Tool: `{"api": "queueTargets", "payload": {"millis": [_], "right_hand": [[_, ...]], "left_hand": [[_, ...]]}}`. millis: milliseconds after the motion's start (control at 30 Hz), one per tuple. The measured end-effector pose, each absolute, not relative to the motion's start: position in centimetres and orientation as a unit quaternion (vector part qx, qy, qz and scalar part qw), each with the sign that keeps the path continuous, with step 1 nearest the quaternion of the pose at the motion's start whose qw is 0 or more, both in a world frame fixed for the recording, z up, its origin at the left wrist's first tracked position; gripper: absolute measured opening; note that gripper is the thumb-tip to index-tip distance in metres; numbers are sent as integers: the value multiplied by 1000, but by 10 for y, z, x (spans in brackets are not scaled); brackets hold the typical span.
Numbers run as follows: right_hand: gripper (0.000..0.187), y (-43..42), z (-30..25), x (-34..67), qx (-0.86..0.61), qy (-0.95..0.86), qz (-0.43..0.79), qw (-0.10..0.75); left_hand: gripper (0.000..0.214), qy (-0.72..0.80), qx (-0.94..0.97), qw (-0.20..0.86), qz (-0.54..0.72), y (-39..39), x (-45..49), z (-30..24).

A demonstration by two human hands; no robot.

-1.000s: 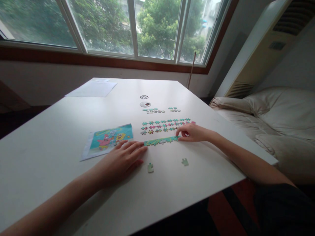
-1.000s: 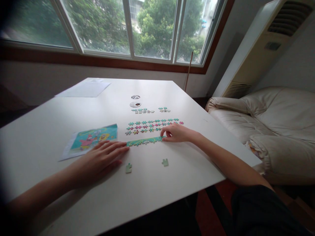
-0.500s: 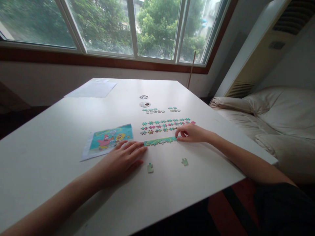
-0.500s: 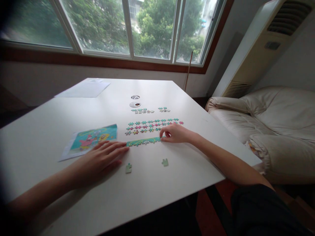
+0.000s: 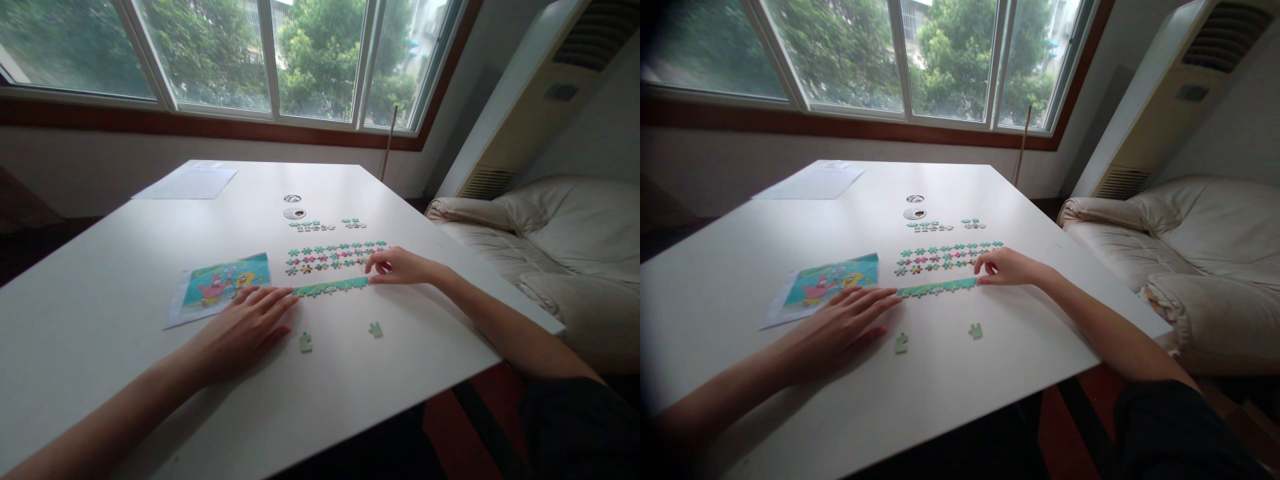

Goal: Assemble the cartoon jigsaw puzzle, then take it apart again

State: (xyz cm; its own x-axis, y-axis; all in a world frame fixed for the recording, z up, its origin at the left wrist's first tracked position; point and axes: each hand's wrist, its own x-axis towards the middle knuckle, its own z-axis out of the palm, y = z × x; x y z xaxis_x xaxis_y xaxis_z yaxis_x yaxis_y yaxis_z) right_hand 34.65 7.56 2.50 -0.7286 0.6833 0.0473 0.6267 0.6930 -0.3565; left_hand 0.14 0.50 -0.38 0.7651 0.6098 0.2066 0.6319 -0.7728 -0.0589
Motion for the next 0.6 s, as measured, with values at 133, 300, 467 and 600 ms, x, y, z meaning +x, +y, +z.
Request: {"api": "queueTargets", "payload": {"millis": [133, 300, 467, 600], "right_hand": [[23, 75, 20, 343, -366, -915, 144, 86], [20, 77, 19, 343, -373, -915, 131, 77], [20, 79, 15, 343, -377, -915, 116, 87], [20, 80, 13, 341, -379, -913, 118, 93]], "left_hand": [[36, -328, -940, 43, -84, 3, 3, -2], [35, -329, -940, 26, -85, 3, 3, -3], [35, -332, -938, 30, -94, 6, 6, -5], [35, -338, -936, 34, -92, 8, 6, -6]]}}
